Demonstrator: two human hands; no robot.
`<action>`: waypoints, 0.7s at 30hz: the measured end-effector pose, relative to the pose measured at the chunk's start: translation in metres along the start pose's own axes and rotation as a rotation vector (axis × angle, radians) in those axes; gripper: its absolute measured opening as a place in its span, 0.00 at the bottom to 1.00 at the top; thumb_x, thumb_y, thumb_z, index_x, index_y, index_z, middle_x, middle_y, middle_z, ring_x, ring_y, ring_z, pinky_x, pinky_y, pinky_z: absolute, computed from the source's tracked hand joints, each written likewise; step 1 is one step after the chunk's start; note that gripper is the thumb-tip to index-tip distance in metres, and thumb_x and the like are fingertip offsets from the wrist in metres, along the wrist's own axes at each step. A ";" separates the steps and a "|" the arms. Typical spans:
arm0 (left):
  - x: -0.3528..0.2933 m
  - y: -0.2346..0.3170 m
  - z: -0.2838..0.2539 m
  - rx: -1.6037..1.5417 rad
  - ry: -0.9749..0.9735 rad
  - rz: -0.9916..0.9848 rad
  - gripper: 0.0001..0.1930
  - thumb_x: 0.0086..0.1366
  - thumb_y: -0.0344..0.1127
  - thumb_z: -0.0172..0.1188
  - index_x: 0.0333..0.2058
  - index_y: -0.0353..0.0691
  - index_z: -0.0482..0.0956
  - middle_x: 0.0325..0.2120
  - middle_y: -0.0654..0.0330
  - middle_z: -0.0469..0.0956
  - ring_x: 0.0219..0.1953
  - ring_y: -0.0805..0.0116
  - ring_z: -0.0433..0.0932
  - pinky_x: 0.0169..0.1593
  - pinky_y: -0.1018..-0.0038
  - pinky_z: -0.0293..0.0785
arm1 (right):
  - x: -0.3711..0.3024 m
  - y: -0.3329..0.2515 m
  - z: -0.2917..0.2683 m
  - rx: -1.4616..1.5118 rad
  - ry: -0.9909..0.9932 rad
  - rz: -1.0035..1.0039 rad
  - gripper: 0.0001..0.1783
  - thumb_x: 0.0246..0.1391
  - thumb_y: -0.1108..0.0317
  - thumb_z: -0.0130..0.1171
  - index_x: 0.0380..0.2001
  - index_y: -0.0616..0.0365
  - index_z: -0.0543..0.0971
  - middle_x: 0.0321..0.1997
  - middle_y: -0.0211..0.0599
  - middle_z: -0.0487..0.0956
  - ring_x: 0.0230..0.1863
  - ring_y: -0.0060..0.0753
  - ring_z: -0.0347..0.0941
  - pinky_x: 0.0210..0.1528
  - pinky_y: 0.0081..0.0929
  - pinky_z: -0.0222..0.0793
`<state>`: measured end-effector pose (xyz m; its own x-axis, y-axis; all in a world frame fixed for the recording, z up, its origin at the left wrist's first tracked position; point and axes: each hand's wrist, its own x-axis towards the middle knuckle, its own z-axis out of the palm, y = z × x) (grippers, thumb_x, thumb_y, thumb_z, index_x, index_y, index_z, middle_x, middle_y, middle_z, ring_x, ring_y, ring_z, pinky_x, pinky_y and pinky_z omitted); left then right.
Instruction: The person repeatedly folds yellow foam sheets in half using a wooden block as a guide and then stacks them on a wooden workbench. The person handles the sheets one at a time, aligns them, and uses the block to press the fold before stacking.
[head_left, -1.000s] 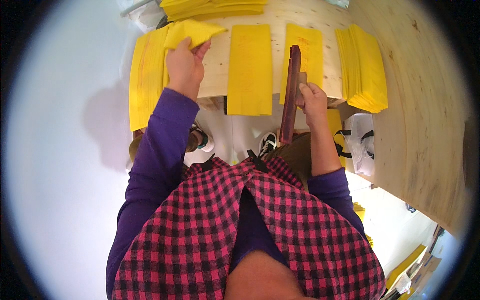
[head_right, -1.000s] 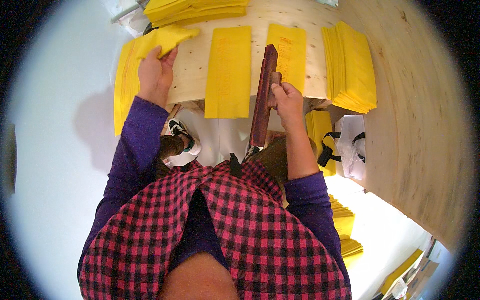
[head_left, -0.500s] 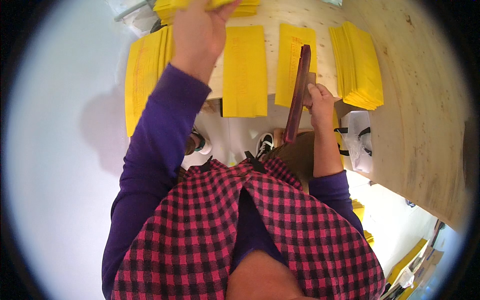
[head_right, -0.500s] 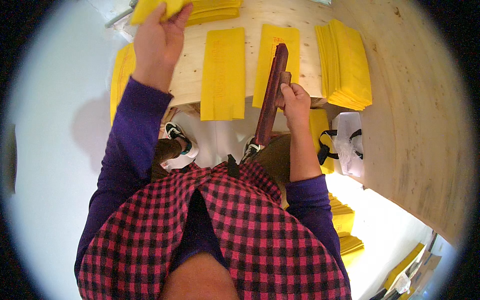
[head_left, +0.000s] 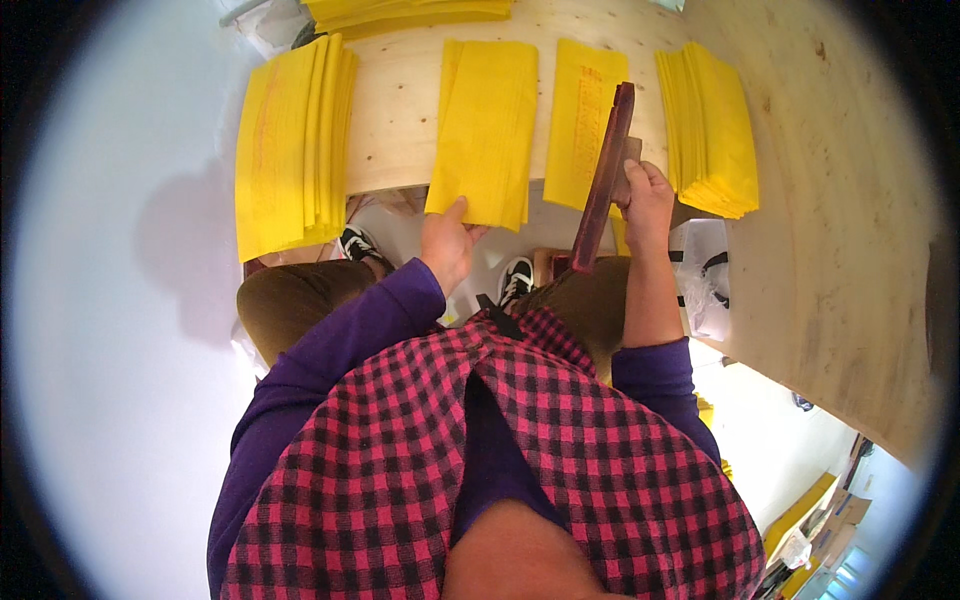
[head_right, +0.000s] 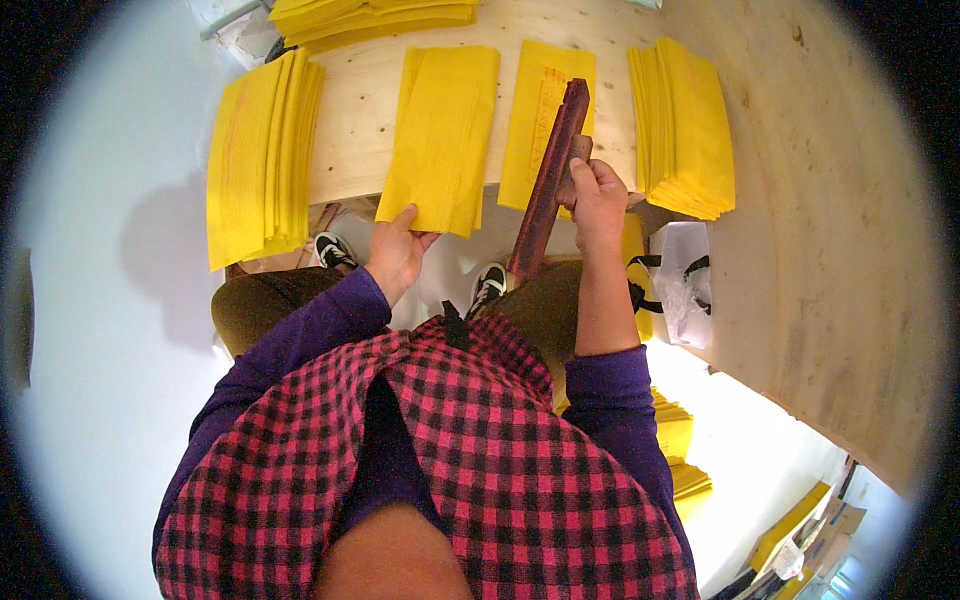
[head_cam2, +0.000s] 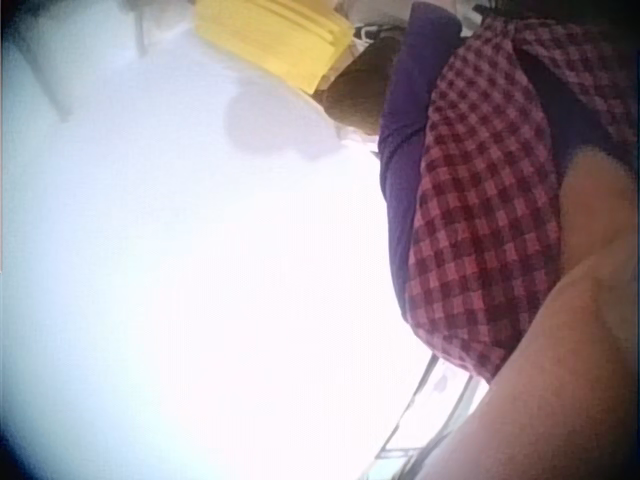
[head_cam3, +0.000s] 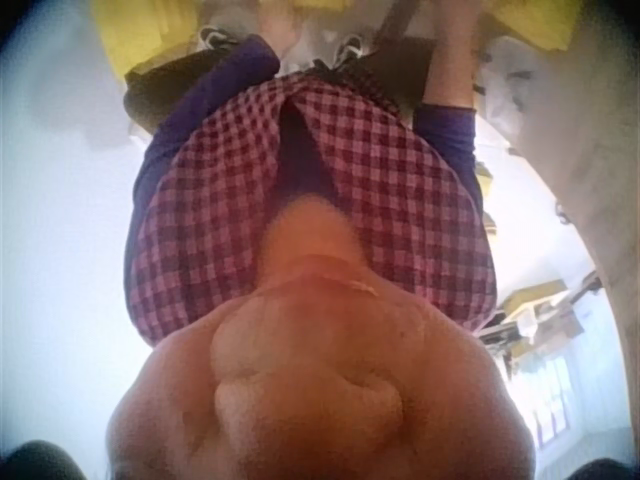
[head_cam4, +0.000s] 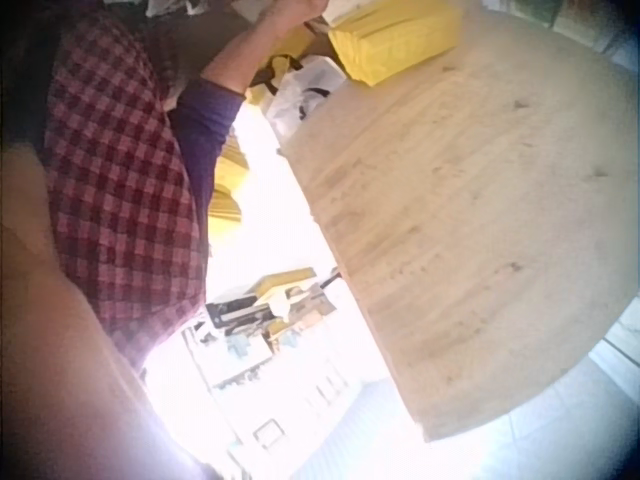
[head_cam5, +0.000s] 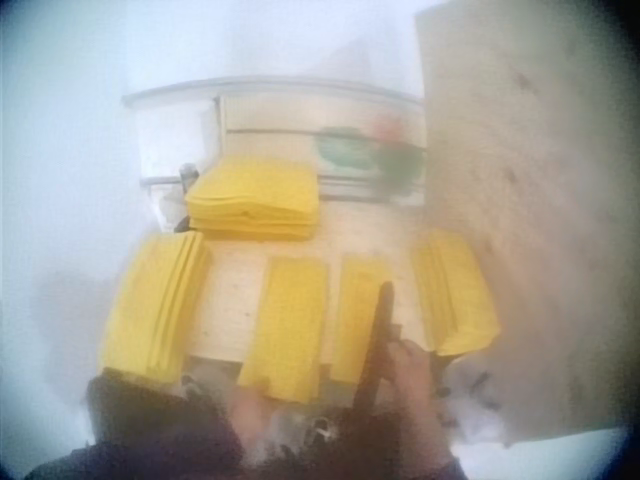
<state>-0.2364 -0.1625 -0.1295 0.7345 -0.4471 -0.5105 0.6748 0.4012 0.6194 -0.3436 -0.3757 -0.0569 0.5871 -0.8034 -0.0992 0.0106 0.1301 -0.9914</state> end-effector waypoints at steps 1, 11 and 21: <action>0.000 0.000 0.000 0.016 0.022 -0.001 0.15 0.67 0.30 0.42 0.52 0.36 0.62 0.47 0.53 0.70 0.45 0.56 0.73 0.48 0.61 0.74 | 0.000 0.000 0.001 0.002 -0.013 -0.016 0.12 0.53 0.66 0.54 0.19 0.57 0.70 0.13 0.24 0.66 0.12 0.16 0.60 0.13 0.17 0.51; -0.018 0.009 0.016 0.120 -0.034 0.099 0.13 0.66 0.33 0.46 0.46 0.34 0.69 0.39 0.57 0.75 0.38 0.66 0.76 0.38 0.69 0.75 | -0.006 -0.010 0.018 -0.069 -0.059 -0.055 0.12 0.53 0.68 0.52 0.17 0.51 0.66 0.12 0.20 0.62 0.10 0.13 0.53 0.12 0.15 0.46; -0.030 0.070 0.086 0.164 -0.363 0.386 0.12 0.64 0.35 0.50 0.41 0.34 0.74 0.31 0.61 0.77 0.31 0.73 0.75 0.35 0.76 0.71 | -0.013 -0.025 0.015 -0.091 -0.035 -0.080 0.11 0.53 0.67 0.53 0.19 0.56 0.69 0.13 0.22 0.65 0.11 0.14 0.56 0.12 0.17 0.48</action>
<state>-0.2177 -0.1896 -0.0199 0.8345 -0.5509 -0.0073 0.3201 0.4740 0.8203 -0.3395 -0.3600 -0.0297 0.6149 -0.7884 -0.0179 -0.0139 0.0119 -0.9998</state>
